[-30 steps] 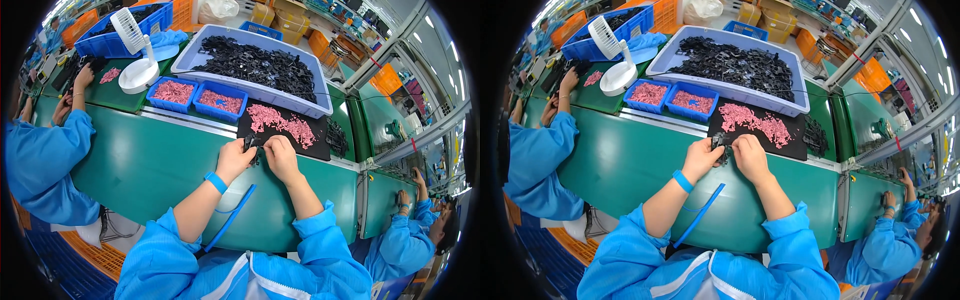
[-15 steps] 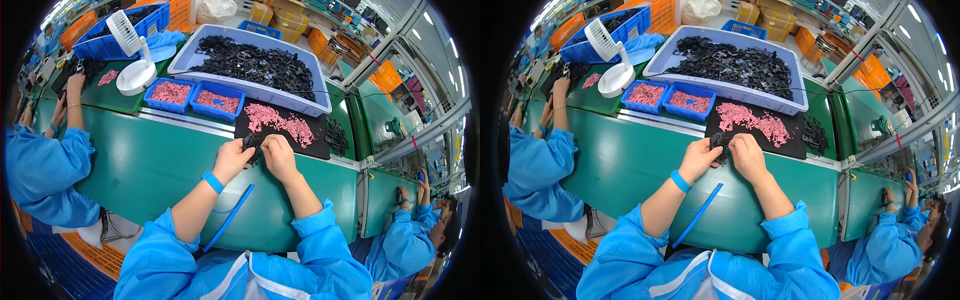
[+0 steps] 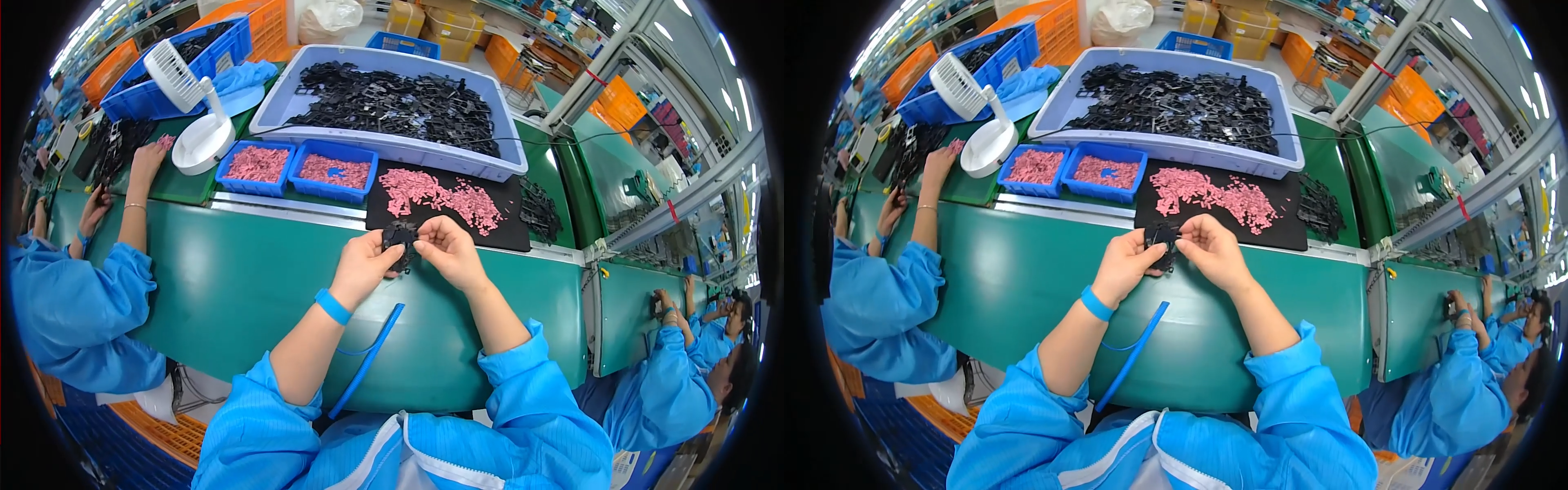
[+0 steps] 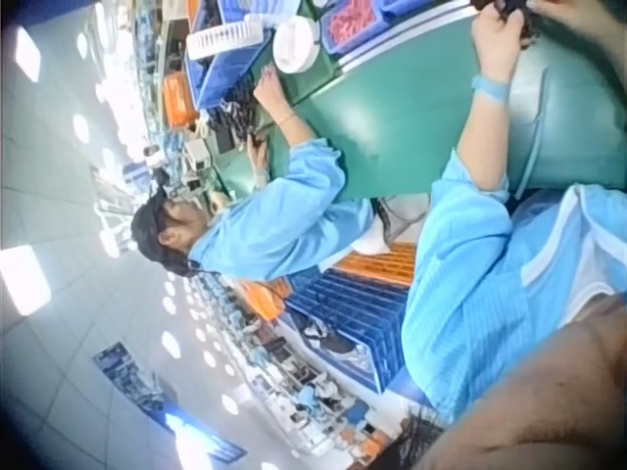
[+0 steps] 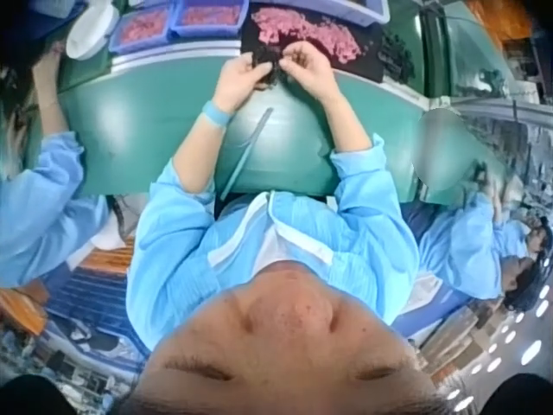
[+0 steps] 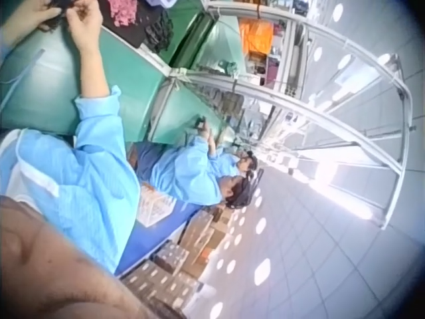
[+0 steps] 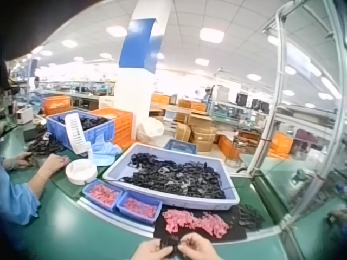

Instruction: The person assembles small electronic components into plastic housings by hand, working on a factory production line.

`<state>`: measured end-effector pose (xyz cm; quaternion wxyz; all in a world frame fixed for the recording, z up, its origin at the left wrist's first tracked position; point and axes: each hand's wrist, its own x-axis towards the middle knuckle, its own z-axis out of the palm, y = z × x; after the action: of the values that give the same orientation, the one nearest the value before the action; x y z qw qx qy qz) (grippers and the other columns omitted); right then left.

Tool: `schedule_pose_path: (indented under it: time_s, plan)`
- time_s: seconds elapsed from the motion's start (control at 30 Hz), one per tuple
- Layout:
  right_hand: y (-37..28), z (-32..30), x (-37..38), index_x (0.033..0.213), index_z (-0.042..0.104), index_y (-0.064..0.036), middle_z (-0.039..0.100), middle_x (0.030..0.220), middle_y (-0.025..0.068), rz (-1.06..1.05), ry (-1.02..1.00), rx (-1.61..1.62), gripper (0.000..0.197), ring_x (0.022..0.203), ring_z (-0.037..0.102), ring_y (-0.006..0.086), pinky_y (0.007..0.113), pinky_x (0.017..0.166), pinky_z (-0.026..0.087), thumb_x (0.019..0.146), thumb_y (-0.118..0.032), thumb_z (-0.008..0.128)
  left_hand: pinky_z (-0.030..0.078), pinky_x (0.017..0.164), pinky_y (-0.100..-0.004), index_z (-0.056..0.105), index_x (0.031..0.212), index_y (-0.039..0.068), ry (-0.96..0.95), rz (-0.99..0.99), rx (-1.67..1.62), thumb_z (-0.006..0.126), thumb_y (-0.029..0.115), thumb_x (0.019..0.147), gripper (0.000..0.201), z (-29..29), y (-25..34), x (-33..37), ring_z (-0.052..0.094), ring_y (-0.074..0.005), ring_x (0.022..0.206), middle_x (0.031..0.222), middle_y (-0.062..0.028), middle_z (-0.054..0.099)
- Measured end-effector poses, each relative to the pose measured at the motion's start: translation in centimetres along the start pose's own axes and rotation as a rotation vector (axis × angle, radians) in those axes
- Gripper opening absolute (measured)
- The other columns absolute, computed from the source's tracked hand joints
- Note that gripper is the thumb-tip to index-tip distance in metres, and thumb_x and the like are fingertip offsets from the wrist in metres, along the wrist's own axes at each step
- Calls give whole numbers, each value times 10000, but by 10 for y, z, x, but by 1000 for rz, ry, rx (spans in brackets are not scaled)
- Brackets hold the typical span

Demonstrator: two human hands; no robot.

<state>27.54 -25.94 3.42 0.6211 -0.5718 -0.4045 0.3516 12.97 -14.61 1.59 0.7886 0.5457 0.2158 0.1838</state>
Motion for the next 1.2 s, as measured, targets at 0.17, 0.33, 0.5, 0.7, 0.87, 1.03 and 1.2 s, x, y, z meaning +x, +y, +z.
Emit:
schedule_pose_path:
  time_s: [0.17,0.33,0.5,0.7,0.87,1.03,1.2]
  plan:
    - [5,0,2,893,527,-41,519,780,-37,-47,13,-32,146,690,501,25,184,600,439,832,8,651,531,581,-207,605,1035,12,6,-33,-3,598,85,900,153,4,10,-5,605,-58,696,844,-11,648]
    - [-3,-27,6,1011,612,-28,634,840,6,47,-10,-158,177,741,583,56,221,640,492,852,-72,676,549,590,-219,608,1050,22,33,-62,12,599,89,899,166,1,4,-2,627,-76,709,873,-20,657]
    - [-14,-140,42,825,697,-37,691,746,89,-176,669,-764,139,674,651,156,300,630,510,799,-172,672,555,624,-235,614,1041,31,75,-78,-18,575,114,913,157,2,9,-3,652,-117,761,894,-39,667]
    - [-3,-255,64,925,721,-117,663,964,156,208,651,-1464,230,924,633,325,421,825,511,726,-233,734,560,621,-233,621,1023,24,70,-76,-38,585,115,910,150,0,7,-1,649,-110,761,898,-39,666]
    - [-4,-263,74,907,727,-140,639,1011,148,366,499,-1567,276,980,600,327,418,845,504,665,-250,801,557,629,-229,615,1045,24,61,-85,-45,583,121,915,165,0,9,-4,647,-104,772,918,-38,666]
    - [-10,-259,71,799,713,-96,663,836,130,193,559,-1520,202,842,644,301,398,764,510,648,-207,789,554,616,-224,611,1061,23,70,-79,-56,582,109,912,175,-3,3,-2,641,-88,759,916,-29,666]
    - [-34,-233,41,886,712,-21,694,739,87,80,785,-994,241,668,664,176,316,637,526,793,-243,706,556,625,-239,597,1095,2,111,-40,-66,585,111,906,218,2,4,0,626,-89,760,900,-17,645]
